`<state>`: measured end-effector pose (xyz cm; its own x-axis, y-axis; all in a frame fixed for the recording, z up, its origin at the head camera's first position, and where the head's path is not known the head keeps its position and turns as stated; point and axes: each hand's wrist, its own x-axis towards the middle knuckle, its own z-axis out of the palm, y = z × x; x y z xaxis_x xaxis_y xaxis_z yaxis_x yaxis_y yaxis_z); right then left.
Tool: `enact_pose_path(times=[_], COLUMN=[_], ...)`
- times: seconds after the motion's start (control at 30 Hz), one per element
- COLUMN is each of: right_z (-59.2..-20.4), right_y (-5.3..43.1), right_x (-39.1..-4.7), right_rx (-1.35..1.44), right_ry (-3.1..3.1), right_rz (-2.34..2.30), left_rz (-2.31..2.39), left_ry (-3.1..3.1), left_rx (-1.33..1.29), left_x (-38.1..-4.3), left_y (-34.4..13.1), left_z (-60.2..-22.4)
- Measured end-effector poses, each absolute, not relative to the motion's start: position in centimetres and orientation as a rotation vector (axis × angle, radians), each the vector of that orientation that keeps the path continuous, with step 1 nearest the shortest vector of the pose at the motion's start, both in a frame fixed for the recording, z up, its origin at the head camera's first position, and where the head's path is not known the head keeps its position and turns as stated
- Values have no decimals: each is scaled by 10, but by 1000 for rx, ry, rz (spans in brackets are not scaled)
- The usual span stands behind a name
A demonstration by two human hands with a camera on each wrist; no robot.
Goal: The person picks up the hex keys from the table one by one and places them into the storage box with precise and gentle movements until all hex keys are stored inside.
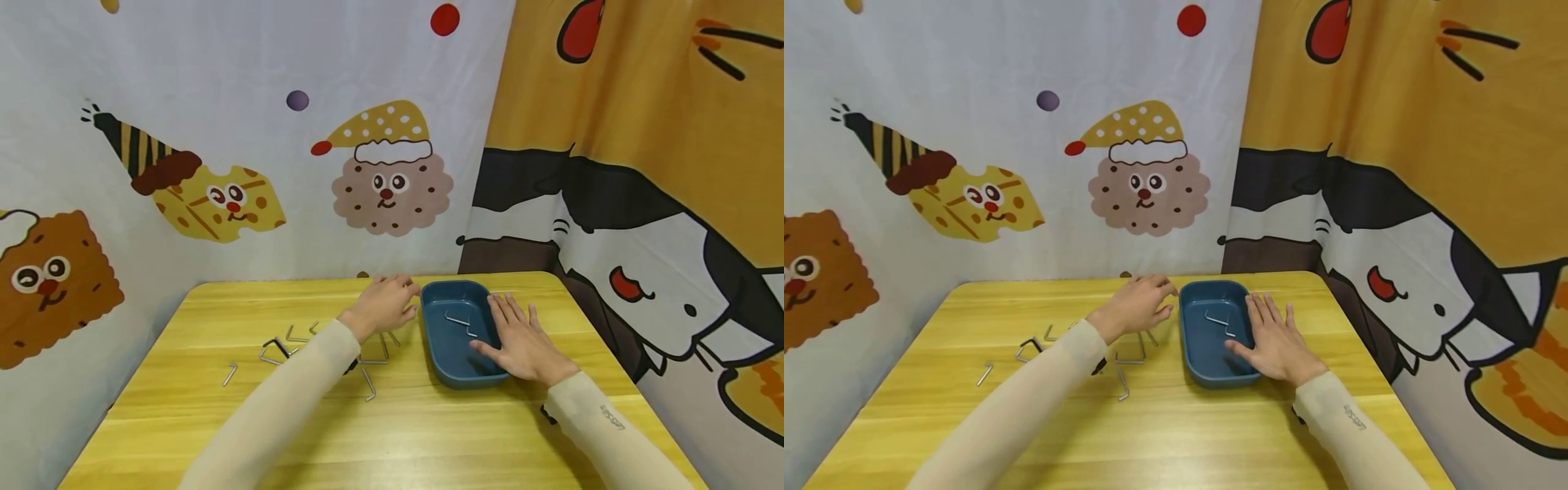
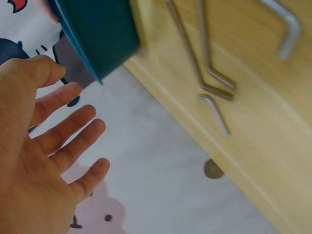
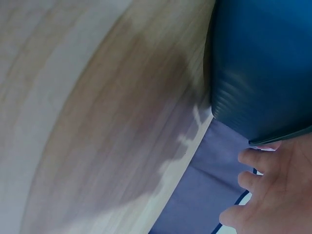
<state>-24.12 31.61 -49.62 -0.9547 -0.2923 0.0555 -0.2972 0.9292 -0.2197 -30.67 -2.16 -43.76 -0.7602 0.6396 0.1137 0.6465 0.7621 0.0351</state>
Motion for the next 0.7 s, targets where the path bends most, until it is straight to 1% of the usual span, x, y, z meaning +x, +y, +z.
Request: enact_pose_path(times=[0.33,0.7], right_z=[-493,-496], right_y=[315,316], right_x=[-241,-241], right_rx=[467,474], right_ry=[-3079,-3068], right_rz=[340,363], left_rz=[-208,-188], left_ry=[-2929,-2990], left_rx=[-939,-861], left_x=[-298,-283], left_y=[-51,-59], left_z=[-452,-471])
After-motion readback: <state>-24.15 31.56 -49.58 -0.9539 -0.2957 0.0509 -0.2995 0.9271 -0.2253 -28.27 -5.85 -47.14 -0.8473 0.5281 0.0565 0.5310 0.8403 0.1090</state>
